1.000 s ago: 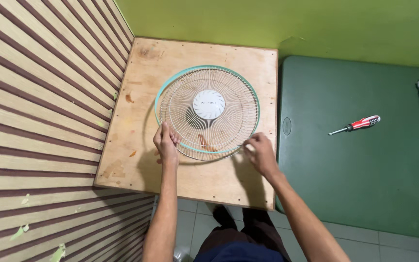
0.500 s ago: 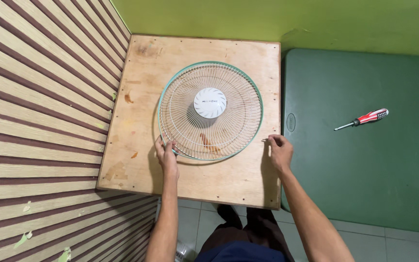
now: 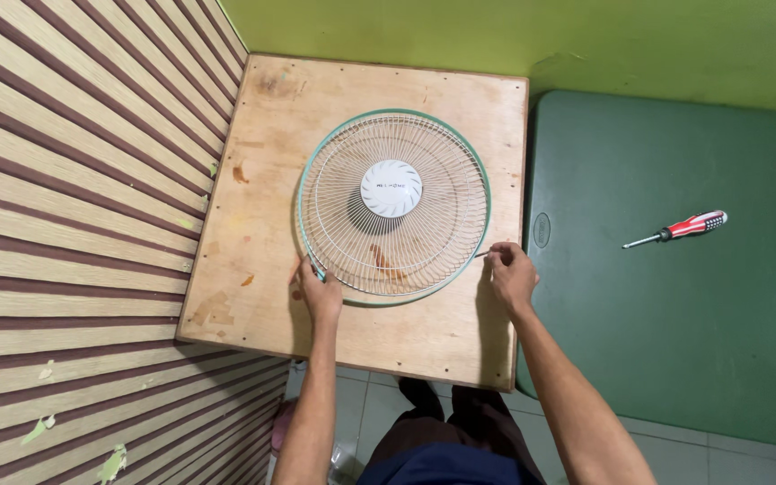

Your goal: The person assembles a standing fan by attaching the outer ring to the front grille, securing the fan blades to the motor shaft, and fitting the front and rear grilles onto the fan head. The person uses a screwdriver to tighten the ring and secures the components by hand.

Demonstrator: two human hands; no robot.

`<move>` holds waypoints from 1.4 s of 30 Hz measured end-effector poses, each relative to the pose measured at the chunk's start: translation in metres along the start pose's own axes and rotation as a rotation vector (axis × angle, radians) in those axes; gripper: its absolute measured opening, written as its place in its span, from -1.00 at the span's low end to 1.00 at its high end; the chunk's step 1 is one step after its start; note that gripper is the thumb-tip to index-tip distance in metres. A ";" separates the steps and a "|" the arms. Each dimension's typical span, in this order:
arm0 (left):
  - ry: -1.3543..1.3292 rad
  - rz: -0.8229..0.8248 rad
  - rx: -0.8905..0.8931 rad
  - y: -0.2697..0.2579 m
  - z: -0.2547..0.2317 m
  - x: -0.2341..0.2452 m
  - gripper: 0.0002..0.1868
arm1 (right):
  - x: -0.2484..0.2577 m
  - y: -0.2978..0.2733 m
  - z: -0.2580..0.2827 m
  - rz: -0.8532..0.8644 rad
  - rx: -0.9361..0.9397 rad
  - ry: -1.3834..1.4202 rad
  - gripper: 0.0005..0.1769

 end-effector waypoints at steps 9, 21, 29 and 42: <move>0.043 0.037 0.093 -0.007 0.001 0.008 -0.32 | 0.000 -0.003 -0.005 0.108 -0.028 0.217 -0.72; 0.117 -0.093 -0.070 -0.032 -0.055 0.032 -0.25 | 0.008 -0.012 -0.009 0.244 0.011 0.345 -0.60; -0.139 0.006 -0.628 -0.083 -0.175 -0.014 -0.38 | 0.067 -0.019 -0.010 0.068 0.029 0.516 -0.73; -0.394 0.606 -0.706 -0.246 -0.311 -0.136 -0.54 | 0.255 -0.015 -0.026 -0.150 0.065 0.657 -0.75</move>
Point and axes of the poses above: each hand's wrist, its own y-axis towards the middle knuckle, its own x-axis out of the back of the hand, z = x × y, the point moved 9 cm from there along y, towards the middle knuckle, and after that the axes turned 2 degrees about y, right-handed, at the moved point
